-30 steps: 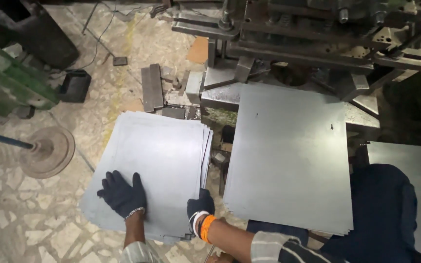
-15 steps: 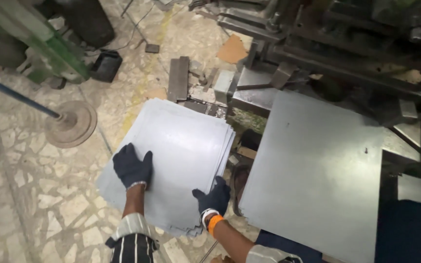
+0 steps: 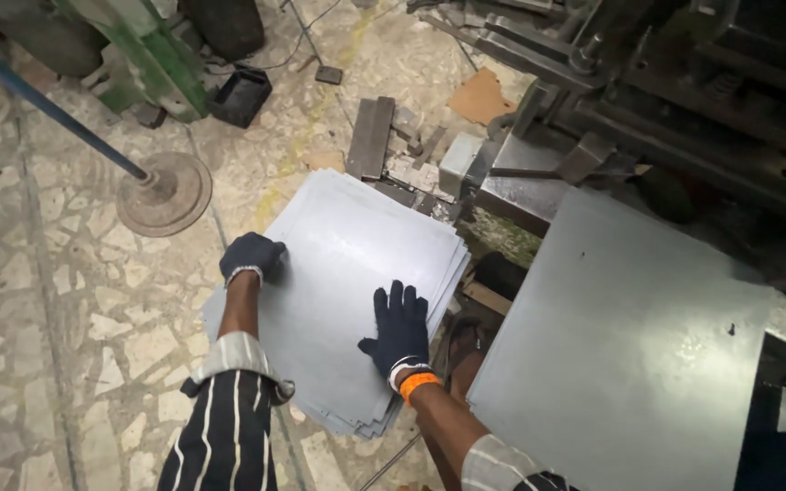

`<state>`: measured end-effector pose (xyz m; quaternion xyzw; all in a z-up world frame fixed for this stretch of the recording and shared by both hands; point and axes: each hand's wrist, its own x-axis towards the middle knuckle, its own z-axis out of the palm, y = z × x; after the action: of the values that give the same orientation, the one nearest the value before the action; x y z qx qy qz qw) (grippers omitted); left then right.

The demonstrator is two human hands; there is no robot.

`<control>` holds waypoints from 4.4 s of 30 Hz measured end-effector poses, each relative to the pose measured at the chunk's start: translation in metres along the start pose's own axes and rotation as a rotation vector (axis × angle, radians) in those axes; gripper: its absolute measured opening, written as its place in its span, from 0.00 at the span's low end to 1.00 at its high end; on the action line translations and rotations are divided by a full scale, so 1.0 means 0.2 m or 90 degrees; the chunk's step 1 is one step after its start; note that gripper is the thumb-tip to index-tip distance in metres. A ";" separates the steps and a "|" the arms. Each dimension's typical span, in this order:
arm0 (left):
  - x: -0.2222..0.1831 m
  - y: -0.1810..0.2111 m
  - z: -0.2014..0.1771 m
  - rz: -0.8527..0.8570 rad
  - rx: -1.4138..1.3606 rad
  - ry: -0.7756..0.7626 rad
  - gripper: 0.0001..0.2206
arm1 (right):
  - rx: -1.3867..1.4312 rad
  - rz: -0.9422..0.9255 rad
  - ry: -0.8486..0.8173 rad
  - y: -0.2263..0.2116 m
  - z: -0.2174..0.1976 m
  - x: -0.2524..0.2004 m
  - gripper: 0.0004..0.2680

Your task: Feeding metal sheets into an industrial stamping press and then stacking them.

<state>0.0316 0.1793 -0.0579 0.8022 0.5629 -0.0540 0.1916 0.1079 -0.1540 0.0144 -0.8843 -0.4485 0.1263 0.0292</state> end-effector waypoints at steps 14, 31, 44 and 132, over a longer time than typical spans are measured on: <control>-0.36 0.28 -0.55 0.048 -0.038 -0.126 0.44 | 0.023 0.010 -0.132 0.02 -0.18 0.05 0.39; -0.49 0.61 -0.72 0.049 -0.566 -0.129 0.30 | 1.001 0.224 0.229 0.69 -0.88 -0.24 0.23; -1.44 1.61 -0.25 0.293 -0.650 -0.440 0.34 | 0.917 0.530 0.519 1.62 -0.97 -1.04 0.22; -1.04 2.34 -0.11 0.344 -0.272 -0.343 0.43 | 1.024 0.383 0.538 2.33 -1.06 -0.63 0.19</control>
<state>0.3854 -0.1334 0.1400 0.8203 0.2610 -0.0917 0.5006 0.4562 -0.5202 0.1676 -0.6499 0.0661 0.0694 0.7540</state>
